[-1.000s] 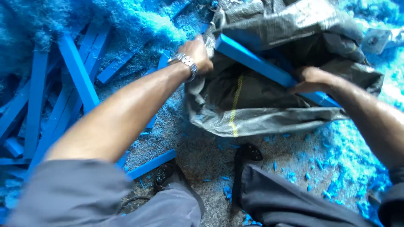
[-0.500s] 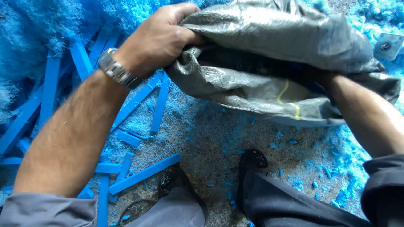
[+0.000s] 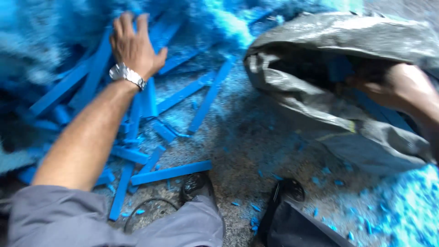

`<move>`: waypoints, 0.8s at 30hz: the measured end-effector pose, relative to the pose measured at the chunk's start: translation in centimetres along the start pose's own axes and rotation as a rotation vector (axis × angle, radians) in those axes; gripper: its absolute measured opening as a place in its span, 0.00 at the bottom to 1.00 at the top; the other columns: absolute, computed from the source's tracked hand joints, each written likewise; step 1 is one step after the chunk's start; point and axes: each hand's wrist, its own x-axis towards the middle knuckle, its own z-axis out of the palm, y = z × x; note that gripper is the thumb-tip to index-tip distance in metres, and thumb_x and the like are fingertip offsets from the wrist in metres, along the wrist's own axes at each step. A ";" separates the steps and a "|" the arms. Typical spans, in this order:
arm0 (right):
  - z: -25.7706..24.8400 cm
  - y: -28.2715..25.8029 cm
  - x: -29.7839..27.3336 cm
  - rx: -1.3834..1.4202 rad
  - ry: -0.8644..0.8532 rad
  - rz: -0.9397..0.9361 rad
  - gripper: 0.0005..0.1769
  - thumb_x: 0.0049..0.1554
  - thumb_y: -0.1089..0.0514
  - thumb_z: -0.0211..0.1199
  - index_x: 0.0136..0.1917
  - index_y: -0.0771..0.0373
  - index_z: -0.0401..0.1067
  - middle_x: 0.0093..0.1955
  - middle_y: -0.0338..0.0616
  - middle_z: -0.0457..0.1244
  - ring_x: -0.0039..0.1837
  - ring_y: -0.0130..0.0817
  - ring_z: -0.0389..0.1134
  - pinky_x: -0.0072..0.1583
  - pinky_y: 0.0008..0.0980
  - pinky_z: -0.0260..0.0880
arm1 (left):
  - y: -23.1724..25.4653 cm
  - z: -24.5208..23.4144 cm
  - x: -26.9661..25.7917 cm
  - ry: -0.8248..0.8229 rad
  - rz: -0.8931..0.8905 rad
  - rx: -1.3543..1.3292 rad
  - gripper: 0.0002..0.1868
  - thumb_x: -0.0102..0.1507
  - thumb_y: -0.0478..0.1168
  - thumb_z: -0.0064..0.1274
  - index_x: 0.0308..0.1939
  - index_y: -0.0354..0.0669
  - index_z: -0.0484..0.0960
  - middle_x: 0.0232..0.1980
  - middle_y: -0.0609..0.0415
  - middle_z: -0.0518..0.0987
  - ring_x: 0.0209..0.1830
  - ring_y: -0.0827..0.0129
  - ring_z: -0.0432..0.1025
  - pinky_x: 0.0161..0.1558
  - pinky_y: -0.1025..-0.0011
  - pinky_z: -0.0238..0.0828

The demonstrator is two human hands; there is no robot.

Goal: Picking up blue plastic strips and foam-like waste material from a workshop floor and placing them into a large grey woven bag.

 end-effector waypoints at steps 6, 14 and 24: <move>-3.7 -15.2 -1.3 0.069 0.037 -0.154 0.28 0.59 0.33 0.64 0.57 0.56 0.82 0.43 0.52 0.73 0.40 0.46 0.73 0.43 0.44 0.75 | -6.7 5.2 -6.3 -0.010 -0.564 0.060 0.61 0.46 0.60 0.75 0.70 0.27 0.61 0.69 0.21 0.60 0.70 0.19 0.52 0.62 0.30 0.53; -10.9 -27.0 -6.9 -0.135 -0.163 -0.210 0.25 0.58 0.34 0.61 0.53 0.55 0.78 0.39 0.48 0.72 0.38 0.39 0.74 0.43 0.41 0.78 | -2.7 3.2 -8.6 -0.118 -0.824 -0.470 0.33 0.52 0.40 0.64 0.58 0.33 0.71 0.48 0.40 0.79 0.42 0.50 0.77 0.41 0.56 0.78; -11.6 -34.9 -11.1 -0.003 -0.504 -0.470 0.26 0.61 0.29 0.53 0.54 0.48 0.78 0.32 0.48 0.69 0.33 0.36 0.70 0.39 0.41 0.74 | 17.9 -0.6 -22.6 -0.107 -0.932 -1.403 0.21 0.56 0.34 0.55 0.51 0.36 0.67 0.35 0.48 0.83 0.21 0.70 0.75 0.22 0.72 0.75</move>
